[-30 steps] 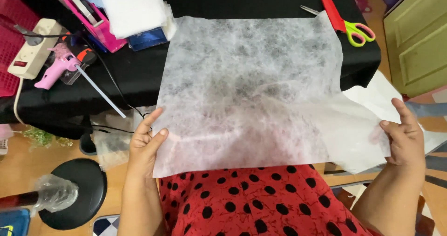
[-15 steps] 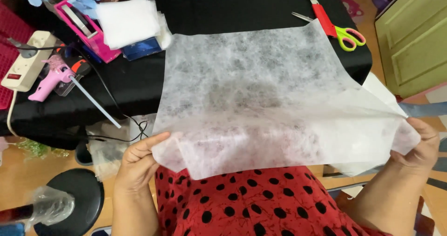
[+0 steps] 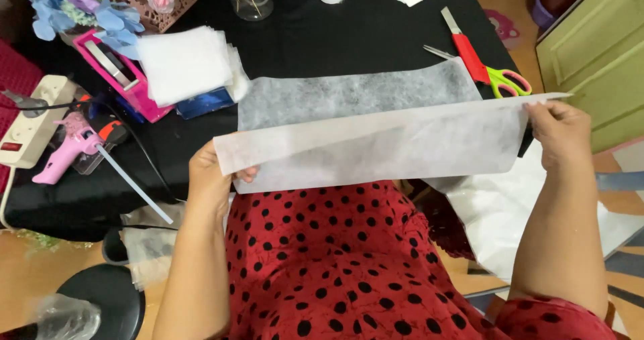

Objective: The person unfolds a sheet of white tissue paper on a black table and smooths it out. They use a red utility knife to trim the edges of the paper, then fold the trimmed sheet and cut it again to create smaller pieces.

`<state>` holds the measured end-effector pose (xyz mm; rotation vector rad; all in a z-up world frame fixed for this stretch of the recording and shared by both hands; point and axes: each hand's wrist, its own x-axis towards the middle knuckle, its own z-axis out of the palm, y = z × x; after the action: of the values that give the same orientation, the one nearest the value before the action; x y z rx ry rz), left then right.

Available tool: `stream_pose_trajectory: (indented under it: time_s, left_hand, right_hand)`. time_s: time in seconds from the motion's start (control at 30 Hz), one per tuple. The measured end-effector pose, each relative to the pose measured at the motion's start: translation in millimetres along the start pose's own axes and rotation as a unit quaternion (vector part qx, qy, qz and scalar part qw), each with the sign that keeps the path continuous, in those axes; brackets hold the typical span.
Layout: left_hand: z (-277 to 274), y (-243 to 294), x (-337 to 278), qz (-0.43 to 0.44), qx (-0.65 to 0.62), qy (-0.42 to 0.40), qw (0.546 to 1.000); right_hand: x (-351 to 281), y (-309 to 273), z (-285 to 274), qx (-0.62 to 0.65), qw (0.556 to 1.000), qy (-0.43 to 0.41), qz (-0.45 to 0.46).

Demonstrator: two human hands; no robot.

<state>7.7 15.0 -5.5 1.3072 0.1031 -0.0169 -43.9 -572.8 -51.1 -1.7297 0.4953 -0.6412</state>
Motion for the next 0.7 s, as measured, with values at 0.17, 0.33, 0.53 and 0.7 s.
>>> stream_pose_trajectory:
  time_s: [0.17, 0.33, 0.53, 0.7]
  left_hand:
    - [8.4, 2.5, 44.4, -0.055, 0.137, 0.042, 0.988]
    - [7.1, -24.2, 71.6, -0.035, 0.131, 0.036, 0.990]
    - [14.0, -20.2, 66.5, -0.008, 0.218, 0.022, 0.976]
    - [15.4, -13.9, 55.4, 0.010, 0.308, -0.008, 0.951]
  right_hand:
    - [38.5, -5.6, 49.5, -0.183, 0.981, -0.044, -0.036]
    - [51.2, -26.9, 72.3, -0.367, 0.927, -0.066, 0.025]
    - [72.4, -8.1, 73.1, -0.446, 0.892, -0.076, 0.026]
    - [81.6, 10.2, 68.6, -0.462, 0.883, -0.077, 0.021]
